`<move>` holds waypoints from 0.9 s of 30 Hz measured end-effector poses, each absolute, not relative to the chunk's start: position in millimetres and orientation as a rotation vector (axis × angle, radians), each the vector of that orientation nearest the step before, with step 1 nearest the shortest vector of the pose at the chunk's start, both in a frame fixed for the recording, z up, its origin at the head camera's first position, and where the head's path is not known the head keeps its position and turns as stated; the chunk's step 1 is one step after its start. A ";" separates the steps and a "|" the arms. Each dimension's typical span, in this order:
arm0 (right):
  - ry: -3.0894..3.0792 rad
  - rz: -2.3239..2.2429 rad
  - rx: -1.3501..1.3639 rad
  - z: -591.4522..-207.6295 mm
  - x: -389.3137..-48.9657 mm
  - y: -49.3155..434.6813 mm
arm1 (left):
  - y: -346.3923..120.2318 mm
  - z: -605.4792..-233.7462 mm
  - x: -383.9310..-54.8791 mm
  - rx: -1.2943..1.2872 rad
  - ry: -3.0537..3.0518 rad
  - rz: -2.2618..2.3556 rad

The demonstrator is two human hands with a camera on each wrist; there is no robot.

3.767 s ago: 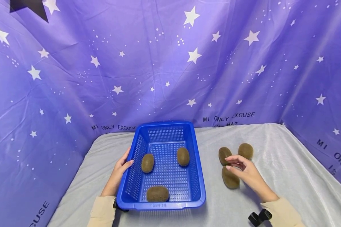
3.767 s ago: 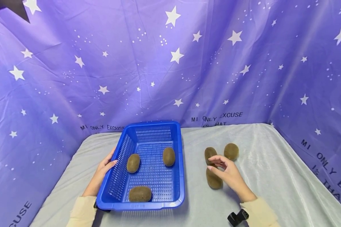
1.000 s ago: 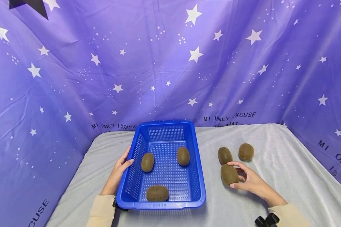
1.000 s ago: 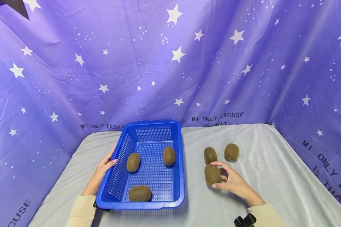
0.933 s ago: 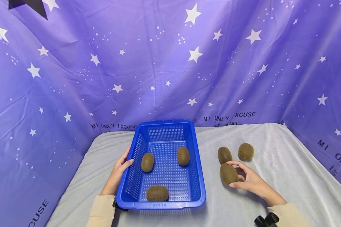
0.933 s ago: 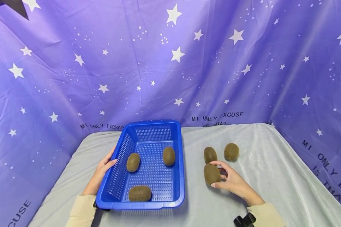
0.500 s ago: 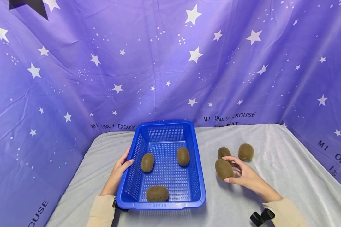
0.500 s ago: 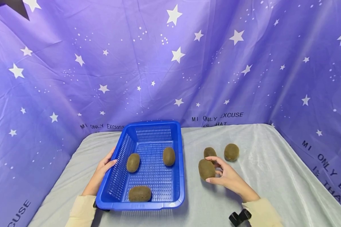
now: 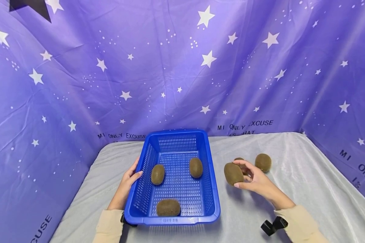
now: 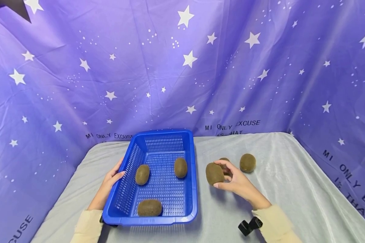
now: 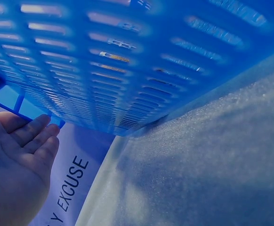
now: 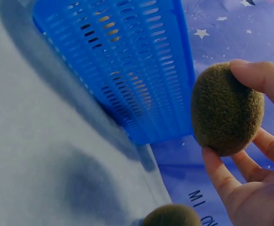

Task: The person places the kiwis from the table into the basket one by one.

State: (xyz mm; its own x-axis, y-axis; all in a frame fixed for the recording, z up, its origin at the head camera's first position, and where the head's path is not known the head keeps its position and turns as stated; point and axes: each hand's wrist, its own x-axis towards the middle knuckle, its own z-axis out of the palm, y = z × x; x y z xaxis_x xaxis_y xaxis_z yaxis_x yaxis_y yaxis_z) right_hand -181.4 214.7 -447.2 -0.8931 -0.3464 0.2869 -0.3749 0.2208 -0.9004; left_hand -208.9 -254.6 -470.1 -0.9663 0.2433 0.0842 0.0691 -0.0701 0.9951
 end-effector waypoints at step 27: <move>-2.428 1.977 0.675 -413.8 -191.0 173.1 | -253.4 -468.6 -208.6 0.333 2.050 2.199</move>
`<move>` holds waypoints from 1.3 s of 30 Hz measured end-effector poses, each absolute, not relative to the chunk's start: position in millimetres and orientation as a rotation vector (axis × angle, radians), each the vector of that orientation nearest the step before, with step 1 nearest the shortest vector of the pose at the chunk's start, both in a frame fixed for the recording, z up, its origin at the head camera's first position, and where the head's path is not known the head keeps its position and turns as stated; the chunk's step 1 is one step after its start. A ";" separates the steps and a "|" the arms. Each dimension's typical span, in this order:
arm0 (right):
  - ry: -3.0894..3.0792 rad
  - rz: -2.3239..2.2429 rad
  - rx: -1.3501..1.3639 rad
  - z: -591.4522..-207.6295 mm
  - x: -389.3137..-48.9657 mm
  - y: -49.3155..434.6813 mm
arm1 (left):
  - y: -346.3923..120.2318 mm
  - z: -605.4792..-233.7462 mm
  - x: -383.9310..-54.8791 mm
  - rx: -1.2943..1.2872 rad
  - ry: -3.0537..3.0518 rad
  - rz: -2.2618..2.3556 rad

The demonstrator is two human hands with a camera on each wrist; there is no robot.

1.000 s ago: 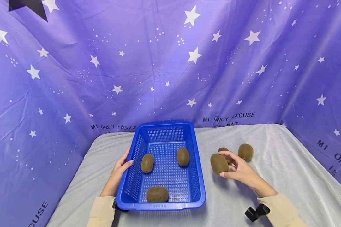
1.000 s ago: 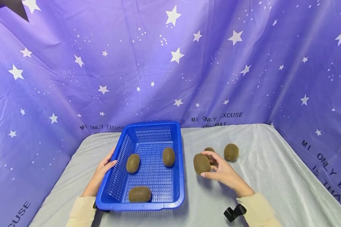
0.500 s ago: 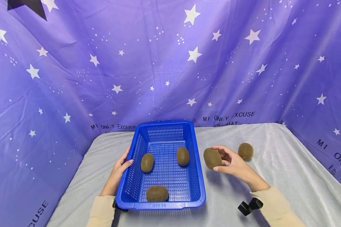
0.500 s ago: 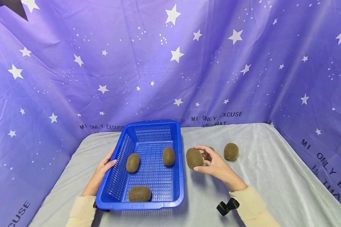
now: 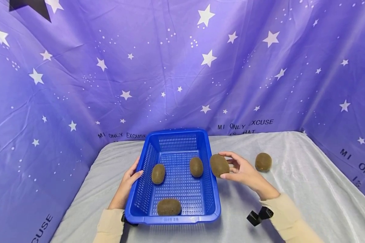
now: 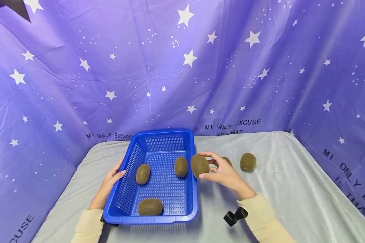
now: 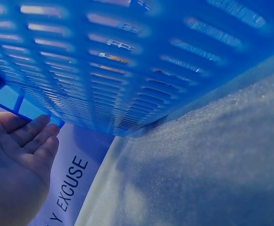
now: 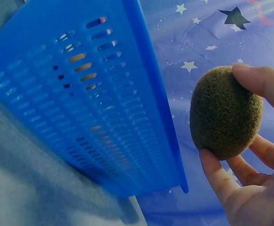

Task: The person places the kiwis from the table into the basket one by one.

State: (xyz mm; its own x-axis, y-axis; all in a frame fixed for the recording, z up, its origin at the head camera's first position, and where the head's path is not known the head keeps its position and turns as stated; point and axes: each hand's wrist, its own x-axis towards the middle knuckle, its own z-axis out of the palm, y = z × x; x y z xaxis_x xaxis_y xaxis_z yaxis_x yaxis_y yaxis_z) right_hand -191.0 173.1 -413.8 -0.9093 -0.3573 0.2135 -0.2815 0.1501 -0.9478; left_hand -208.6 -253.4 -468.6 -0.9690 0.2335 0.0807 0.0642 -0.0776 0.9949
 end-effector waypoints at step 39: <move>2.400 -1.721 -0.793 -416.7 -194.3 128.1 | -252.5 -468.5 -208.3 0.322 2.057 2.197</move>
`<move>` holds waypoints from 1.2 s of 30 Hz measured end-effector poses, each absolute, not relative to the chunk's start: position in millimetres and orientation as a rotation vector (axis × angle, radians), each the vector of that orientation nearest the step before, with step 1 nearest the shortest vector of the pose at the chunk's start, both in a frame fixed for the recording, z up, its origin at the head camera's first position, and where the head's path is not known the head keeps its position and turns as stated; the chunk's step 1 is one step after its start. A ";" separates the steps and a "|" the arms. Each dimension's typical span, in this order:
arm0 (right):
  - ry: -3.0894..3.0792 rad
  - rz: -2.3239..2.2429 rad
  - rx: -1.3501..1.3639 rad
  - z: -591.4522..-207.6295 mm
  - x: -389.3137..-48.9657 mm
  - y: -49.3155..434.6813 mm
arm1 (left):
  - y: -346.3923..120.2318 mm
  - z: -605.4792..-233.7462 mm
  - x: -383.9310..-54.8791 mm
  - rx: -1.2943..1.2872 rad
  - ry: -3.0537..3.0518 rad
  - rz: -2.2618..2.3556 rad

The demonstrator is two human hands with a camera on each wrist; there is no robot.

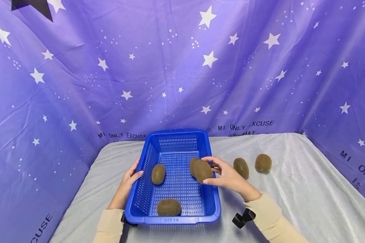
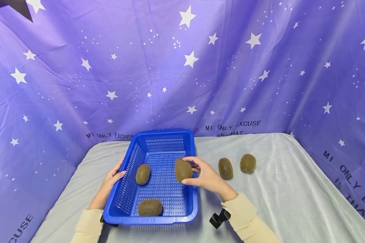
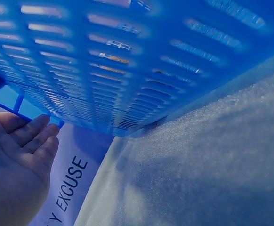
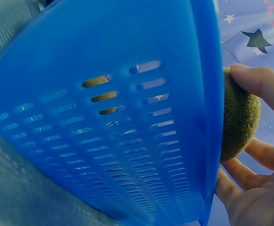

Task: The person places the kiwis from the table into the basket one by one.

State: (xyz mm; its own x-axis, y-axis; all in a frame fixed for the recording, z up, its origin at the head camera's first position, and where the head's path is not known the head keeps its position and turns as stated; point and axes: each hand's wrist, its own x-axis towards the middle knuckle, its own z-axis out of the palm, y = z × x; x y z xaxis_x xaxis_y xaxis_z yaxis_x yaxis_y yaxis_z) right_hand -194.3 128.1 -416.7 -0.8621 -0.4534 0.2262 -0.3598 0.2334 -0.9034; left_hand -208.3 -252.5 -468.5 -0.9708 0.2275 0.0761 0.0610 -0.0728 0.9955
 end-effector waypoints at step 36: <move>2.403 -1.678 -0.861 -422.8 -193.9 127.1 | -253.2 -469.3 -208.5 0.327 2.049 2.197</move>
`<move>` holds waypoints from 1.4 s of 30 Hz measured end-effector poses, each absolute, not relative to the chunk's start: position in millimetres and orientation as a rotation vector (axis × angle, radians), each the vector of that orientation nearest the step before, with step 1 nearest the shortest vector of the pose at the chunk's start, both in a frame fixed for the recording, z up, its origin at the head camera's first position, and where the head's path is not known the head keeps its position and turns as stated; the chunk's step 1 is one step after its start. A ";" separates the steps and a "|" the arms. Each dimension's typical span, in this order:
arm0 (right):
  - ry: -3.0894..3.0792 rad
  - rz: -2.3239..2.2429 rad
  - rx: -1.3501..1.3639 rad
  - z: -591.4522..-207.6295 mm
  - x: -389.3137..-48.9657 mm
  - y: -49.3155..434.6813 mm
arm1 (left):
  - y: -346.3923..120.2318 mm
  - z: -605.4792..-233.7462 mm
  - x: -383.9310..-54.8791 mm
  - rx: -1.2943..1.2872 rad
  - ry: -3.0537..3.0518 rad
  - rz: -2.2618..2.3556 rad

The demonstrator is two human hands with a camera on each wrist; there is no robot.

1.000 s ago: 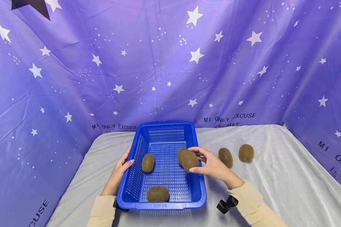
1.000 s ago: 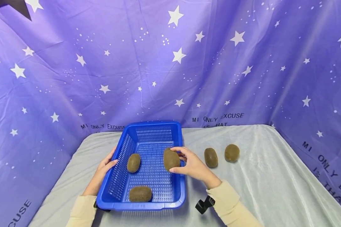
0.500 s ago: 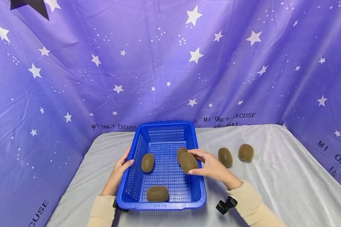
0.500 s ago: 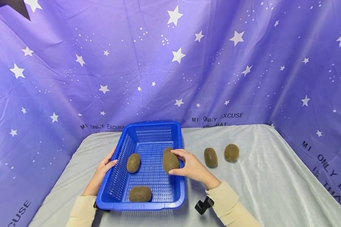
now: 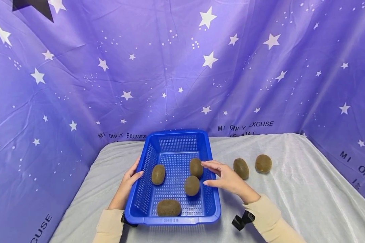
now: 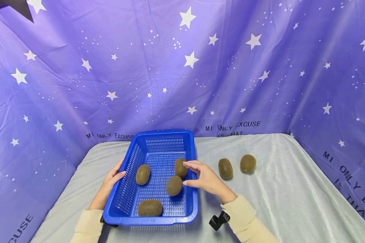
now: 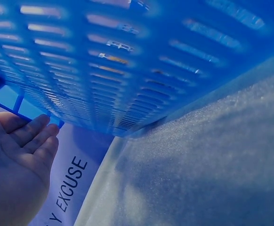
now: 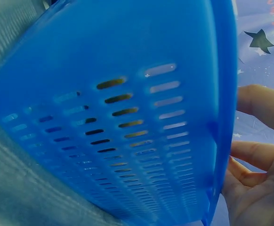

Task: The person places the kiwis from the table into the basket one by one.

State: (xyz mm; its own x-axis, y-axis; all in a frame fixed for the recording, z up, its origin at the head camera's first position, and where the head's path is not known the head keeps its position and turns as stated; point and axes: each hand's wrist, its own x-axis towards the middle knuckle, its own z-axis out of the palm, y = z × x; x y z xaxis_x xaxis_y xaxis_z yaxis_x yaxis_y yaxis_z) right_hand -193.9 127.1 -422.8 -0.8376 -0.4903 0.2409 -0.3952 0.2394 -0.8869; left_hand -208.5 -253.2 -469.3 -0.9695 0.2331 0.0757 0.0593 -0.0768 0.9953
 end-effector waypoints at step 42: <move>2.814 -2.054 -0.439 -462.1 -203.2 198.4 | -253.4 -467.0 -206.5 0.291 2.044 2.189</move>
State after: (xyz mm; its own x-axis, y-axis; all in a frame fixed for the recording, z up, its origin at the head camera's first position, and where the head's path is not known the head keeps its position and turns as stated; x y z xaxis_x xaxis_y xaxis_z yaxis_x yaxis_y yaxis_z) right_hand -203.2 198.4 -462.1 -0.9021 0.0179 0.4311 -0.4052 0.3085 -0.8606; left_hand -206.5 -253.4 -467.0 -0.9726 0.2270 0.0505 0.0350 -0.0721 0.9968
